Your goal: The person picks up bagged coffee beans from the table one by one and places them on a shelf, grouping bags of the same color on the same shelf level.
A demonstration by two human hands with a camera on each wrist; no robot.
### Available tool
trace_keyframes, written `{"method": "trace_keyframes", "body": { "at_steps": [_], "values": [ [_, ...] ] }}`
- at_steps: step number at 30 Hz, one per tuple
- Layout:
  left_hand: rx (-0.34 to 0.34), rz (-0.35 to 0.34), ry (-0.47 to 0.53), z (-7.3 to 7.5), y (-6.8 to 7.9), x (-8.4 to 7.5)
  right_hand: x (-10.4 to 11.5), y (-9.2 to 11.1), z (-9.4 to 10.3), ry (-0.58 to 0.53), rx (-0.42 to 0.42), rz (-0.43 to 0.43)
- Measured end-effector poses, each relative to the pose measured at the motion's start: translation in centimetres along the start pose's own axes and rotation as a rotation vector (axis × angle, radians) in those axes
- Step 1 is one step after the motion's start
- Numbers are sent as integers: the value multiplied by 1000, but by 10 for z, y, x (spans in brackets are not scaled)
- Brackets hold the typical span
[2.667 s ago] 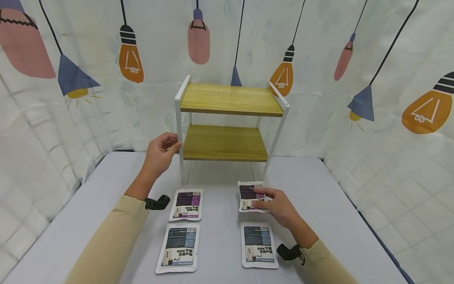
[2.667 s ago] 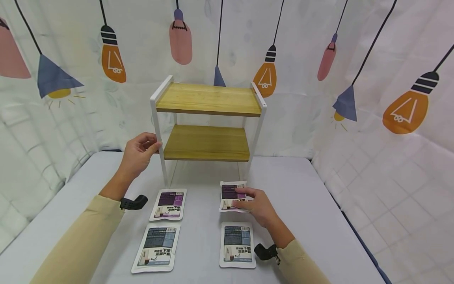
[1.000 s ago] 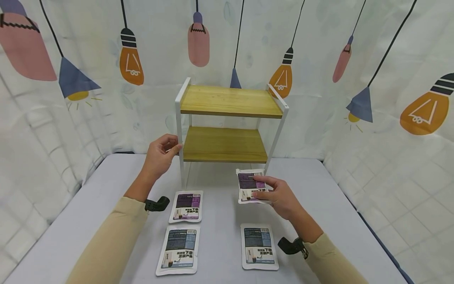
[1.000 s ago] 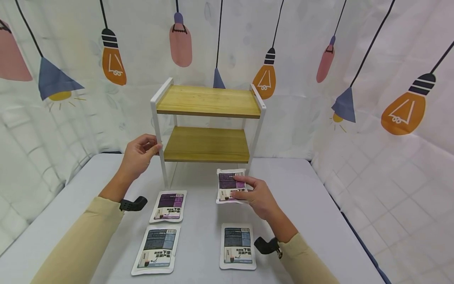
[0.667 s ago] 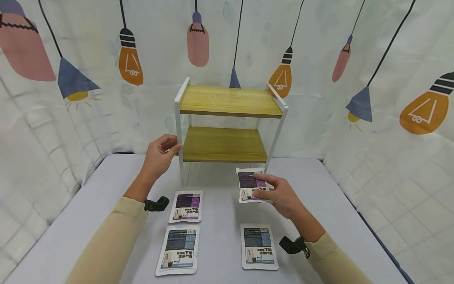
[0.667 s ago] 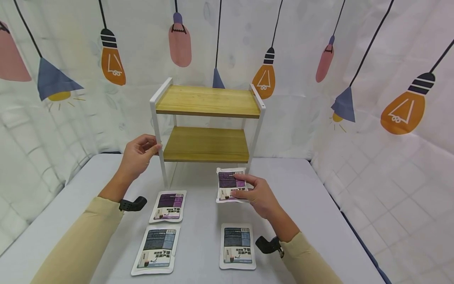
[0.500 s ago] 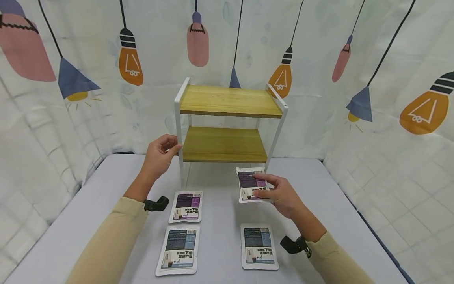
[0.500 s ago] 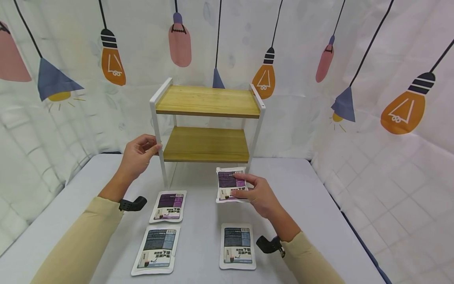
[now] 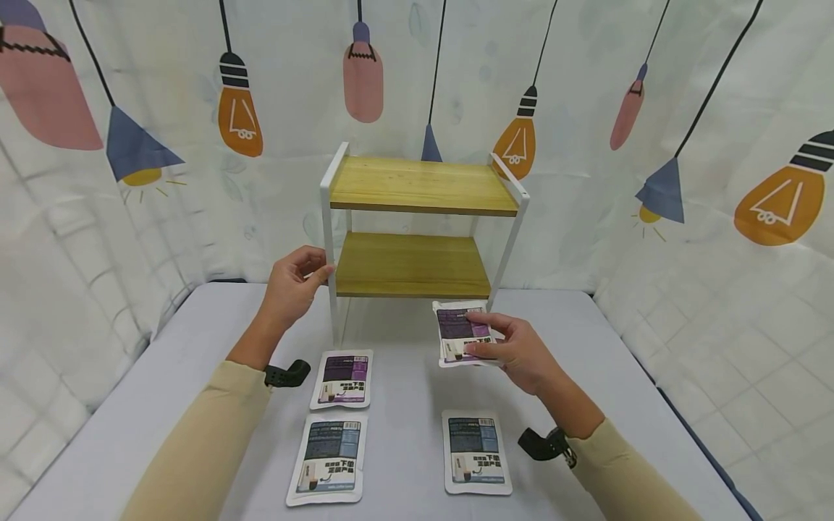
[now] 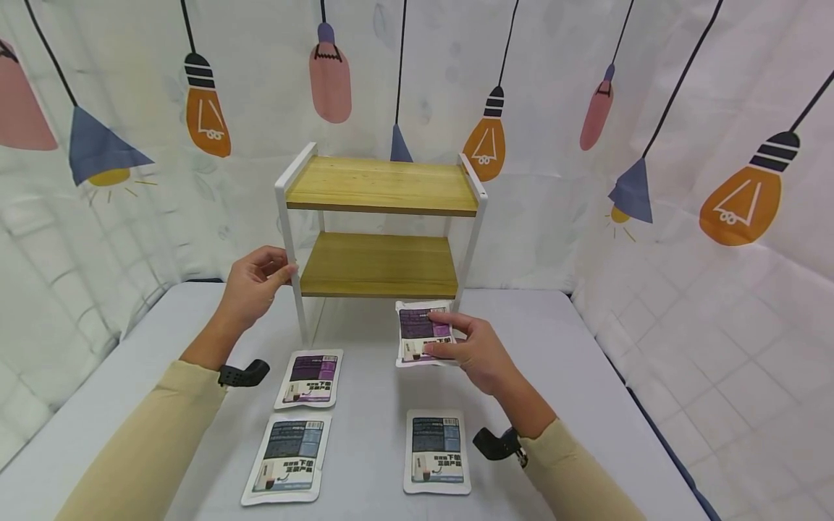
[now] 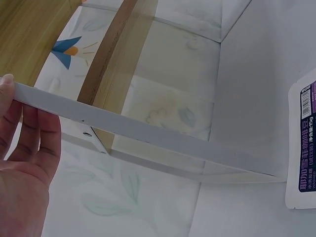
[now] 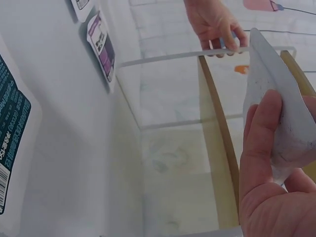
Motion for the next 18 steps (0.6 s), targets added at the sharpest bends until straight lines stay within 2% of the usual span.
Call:
{"method": "trace_keyframes", "body": {
  "at_steps": [10,18],
  "values": [
    [2,10,4,0,-1,1,8,-2,-1,-29,-3,-1],
    [2,-11,9,0,0,1,18,0,-2,-41,13,21]
  ]
}}
Point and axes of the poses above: each hand's wrist, its own y-axis away from the middle knuckle, its own z-axis out of the back of the hand, x = y × z, the point moved 9 cm from there along -y, towards the middle knuckle, and after that the axes turned 14 degrees about x, right-handed, at the moved point
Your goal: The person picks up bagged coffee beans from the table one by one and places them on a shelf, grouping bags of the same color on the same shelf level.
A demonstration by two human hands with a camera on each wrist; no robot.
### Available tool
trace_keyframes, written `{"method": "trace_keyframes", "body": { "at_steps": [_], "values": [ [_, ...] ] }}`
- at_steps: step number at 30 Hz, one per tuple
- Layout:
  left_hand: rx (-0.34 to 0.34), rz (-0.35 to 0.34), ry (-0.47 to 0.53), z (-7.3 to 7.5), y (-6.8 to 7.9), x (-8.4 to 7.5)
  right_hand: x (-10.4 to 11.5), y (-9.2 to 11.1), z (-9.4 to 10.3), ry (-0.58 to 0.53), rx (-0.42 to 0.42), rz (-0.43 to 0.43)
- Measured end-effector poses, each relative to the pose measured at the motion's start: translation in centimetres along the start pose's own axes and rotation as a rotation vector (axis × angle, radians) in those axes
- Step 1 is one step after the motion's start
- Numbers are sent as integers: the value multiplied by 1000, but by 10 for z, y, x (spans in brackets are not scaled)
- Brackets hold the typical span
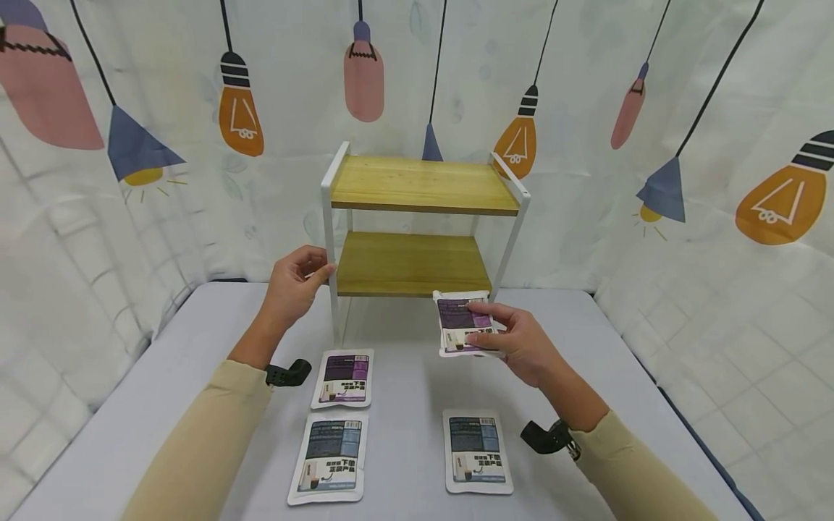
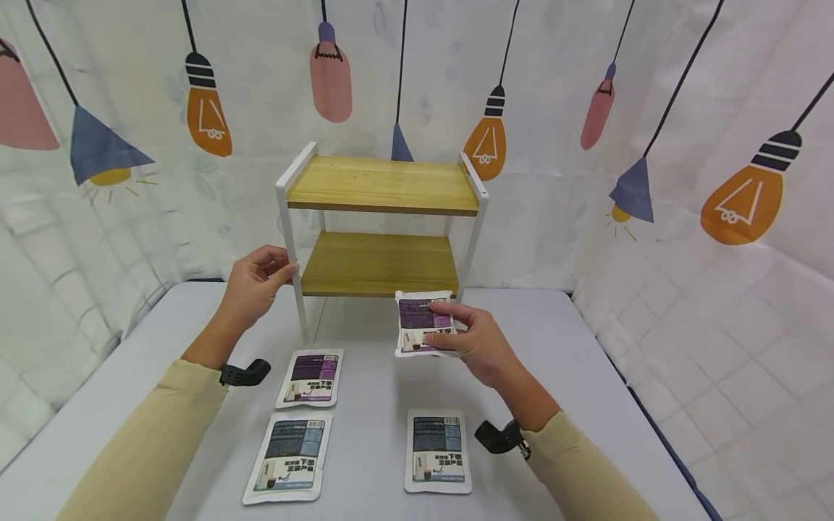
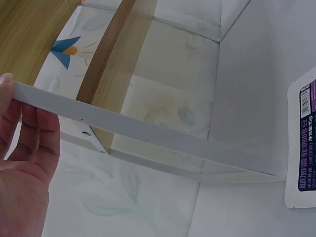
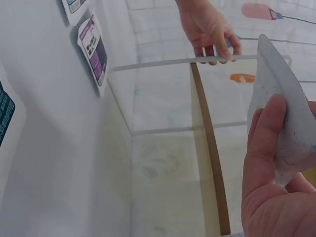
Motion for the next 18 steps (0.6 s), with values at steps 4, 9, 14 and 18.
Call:
{"method": "trace_keyframes", "body": {
  "at_steps": [4,9,14,18],
  "values": [
    [0,-1,-5,1,0,0,4,0,1,14,3,7],
    [1,0,-10,1,0,0,9,1,1,23,6,7],
    [5,-5,-8,0,1,-1,14,1,0,24,9,10],
    [5,4,-9,0,1,-1,19,1,0,11,14,16]
  ]
}}
Point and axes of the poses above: each hand's wrist, its own y-axis away from the middle knuckle, its own z-axis out of the back of the hand, x = y × z, the point moved 9 cm from there along -y, towards the middle knuckle, and after that the axes turned 14 degrees about x, right-handed, at the moved point
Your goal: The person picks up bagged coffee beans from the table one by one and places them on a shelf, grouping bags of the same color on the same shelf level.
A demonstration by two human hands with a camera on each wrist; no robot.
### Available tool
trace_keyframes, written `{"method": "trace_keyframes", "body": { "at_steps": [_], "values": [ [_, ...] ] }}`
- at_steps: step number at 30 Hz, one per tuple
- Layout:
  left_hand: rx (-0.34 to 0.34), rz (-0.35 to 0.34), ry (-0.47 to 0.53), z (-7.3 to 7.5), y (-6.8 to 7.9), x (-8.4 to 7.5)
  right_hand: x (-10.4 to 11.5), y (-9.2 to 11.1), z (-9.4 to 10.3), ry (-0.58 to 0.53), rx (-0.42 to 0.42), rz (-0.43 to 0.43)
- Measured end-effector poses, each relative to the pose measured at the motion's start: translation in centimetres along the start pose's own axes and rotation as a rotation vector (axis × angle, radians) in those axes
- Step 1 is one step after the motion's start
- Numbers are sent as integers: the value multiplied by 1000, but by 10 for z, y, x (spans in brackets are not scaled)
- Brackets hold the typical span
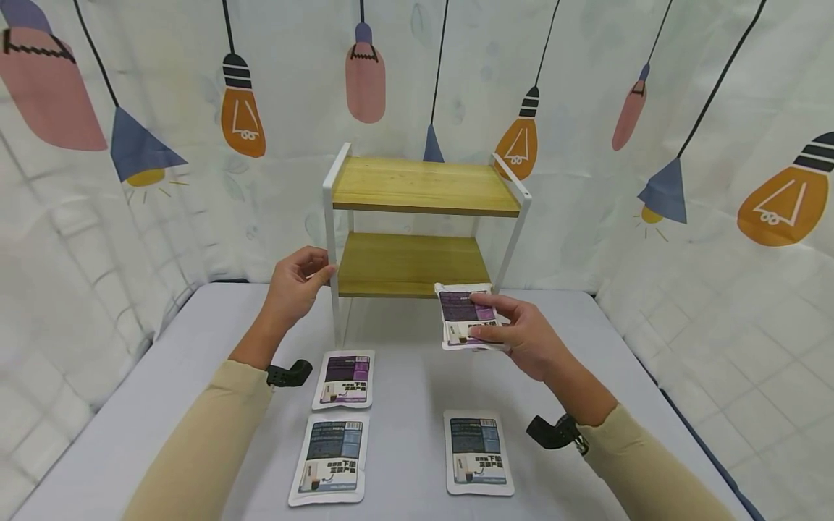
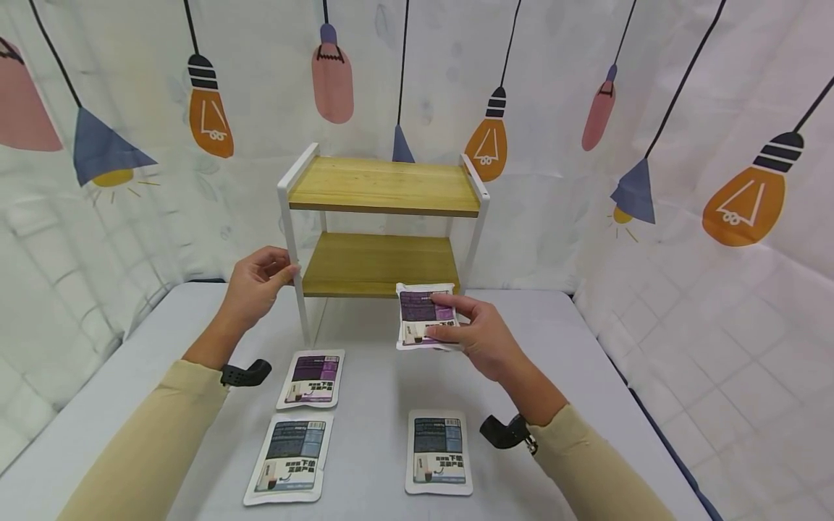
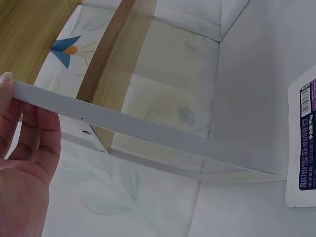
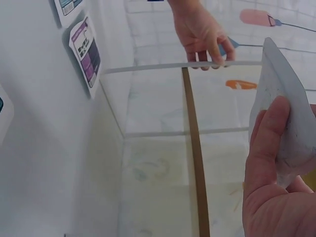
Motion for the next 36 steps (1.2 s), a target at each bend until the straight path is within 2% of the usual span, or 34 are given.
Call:
{"method": "trace_keyframes", "body": {
  "at_steps": [7,13,36],
  "values": [
    [0,19,0,0,0,1,7,2,1,-7,-11,1],
    [-3,29,-6,1,1,1,13,3,-1,-18,15,21],
    [1,-5,22,0,-3,-2,39,5,-1,-2,42,59]
  ]
}}
Point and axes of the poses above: each hand's wrist, its own y-axis away from the middle knuckle, its own z-axis out of the back of the hand, x = y × z, the point moved 9 cm from there along -y, towards the middle knuckle, and after that the axes turned 14 degrees about x, right-handed, at the moved point
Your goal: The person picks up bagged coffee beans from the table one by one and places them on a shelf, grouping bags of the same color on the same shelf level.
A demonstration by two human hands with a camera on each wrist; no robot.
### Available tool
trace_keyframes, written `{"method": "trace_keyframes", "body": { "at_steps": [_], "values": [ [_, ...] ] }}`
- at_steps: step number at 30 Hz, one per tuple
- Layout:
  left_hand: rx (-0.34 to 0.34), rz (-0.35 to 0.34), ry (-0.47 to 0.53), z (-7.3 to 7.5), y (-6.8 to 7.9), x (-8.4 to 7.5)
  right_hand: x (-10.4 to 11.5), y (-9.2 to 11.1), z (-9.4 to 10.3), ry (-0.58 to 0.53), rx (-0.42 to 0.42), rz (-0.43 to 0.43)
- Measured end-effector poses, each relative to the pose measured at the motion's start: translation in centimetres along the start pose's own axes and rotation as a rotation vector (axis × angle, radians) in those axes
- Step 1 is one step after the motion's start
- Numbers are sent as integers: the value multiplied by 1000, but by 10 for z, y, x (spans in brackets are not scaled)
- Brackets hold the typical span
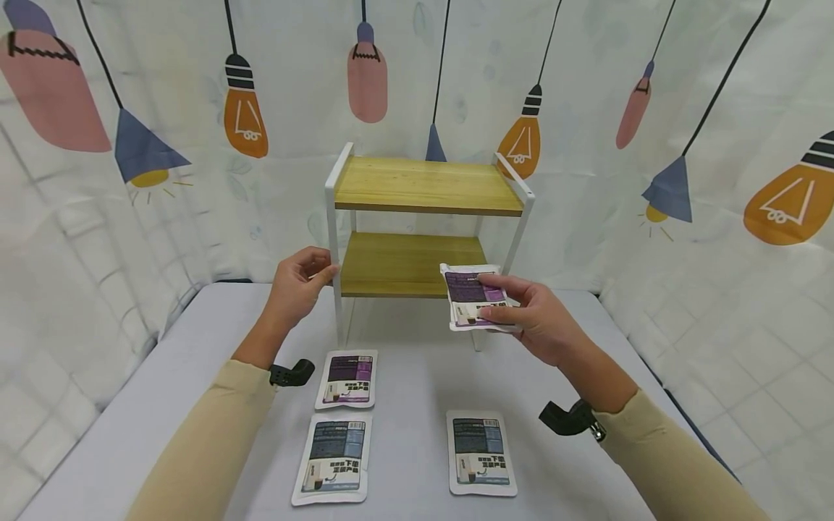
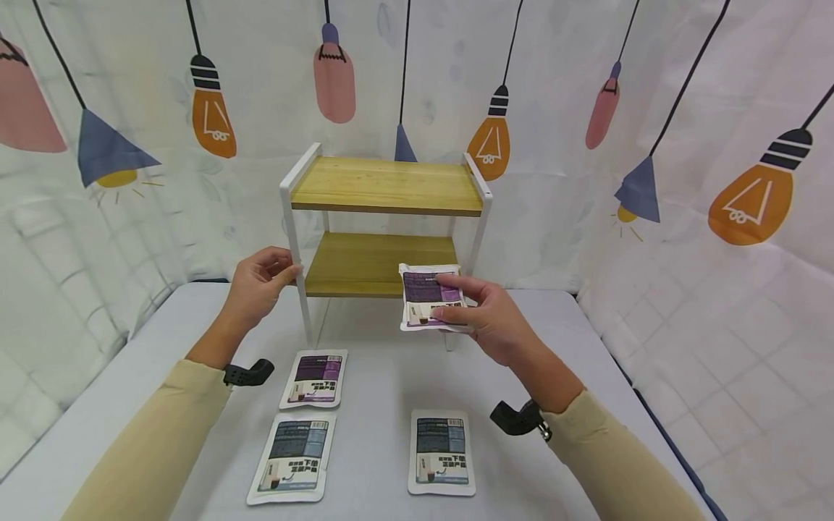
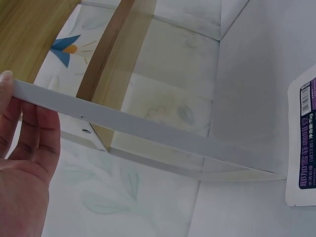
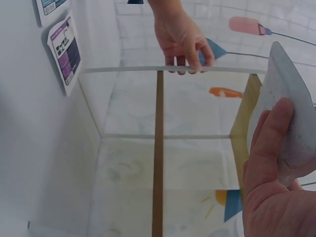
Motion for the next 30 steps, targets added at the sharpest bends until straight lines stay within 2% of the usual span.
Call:
{"method": "trace_keyframes", "body": {
  "at_steps": [8,19,30],
  "values": [
    [-10,-2,-6,2,0,0,15,1,0,19,25,47],
    [-7,-20,-1,1,0,2,30,0,2,56,36,56],
    [-5,-11,-21,2,0,4,48,-1,5,22,62,96]
  ]
}}
Point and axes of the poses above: each hand's wrist, its own y-axis away from the middle knuckle, its own z-axis out of the back of the hand, x = y × z, the point moved 9 cm from there along -y, towards the middle knuckle, and after that the axes turned 14 degrees about x, right-handed, at the moved point
